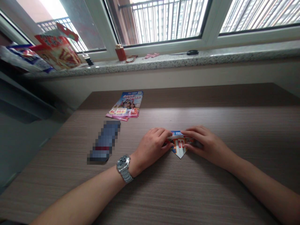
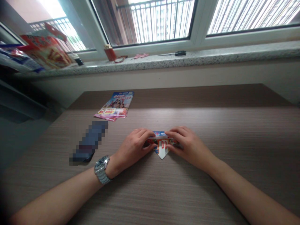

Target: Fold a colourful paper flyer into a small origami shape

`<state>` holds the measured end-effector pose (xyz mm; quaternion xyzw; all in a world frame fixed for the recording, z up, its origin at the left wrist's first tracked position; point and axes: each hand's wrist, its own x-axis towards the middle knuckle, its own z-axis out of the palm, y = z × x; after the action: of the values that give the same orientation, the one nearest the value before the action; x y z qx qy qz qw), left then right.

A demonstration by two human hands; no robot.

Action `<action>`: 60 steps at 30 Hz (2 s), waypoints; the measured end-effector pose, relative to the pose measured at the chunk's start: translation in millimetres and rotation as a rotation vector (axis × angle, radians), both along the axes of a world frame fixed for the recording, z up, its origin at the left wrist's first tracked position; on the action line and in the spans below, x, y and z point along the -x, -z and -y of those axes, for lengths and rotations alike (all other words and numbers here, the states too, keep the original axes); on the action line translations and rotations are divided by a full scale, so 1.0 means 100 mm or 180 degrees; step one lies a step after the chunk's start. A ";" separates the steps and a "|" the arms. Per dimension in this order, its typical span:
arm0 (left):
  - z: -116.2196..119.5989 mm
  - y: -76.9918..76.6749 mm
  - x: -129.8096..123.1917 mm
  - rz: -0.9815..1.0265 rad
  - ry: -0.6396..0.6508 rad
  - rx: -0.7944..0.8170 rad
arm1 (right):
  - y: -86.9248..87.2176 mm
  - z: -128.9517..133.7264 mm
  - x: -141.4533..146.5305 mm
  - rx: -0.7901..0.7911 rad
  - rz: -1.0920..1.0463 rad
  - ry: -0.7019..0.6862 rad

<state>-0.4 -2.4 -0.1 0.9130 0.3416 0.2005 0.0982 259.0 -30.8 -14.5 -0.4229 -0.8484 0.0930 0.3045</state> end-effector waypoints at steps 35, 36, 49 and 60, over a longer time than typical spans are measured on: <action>0.02 -0.04 0.05 -0.0227 0.0654 -0.0037 | -0.02 0.05 -0.08 0.0024 0.0432 -0.0615; 0.03 -0.04 0.05 -0.0231 0.0639 -0.0062 | -0.02 0.06 -0.09 0.0047 0.0448 -0.0638; 0.03 -0.06 0.03 -0.0193 0.0886 -0.0295 | 0.01 0.05 -0.15 0.0016 0.0525 -0.0697; 0.07 -0.10 0.05 -0.0284 0.0938 -0.0135 | 0.01 0.04 -0.15 0.0015 0.0393 -0.0747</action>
<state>-5.3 -9.4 10.4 0.9630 0.2036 0.1504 0.0919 274.3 -35.1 -15.8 -0.3264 -0.9089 0.1038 0.2377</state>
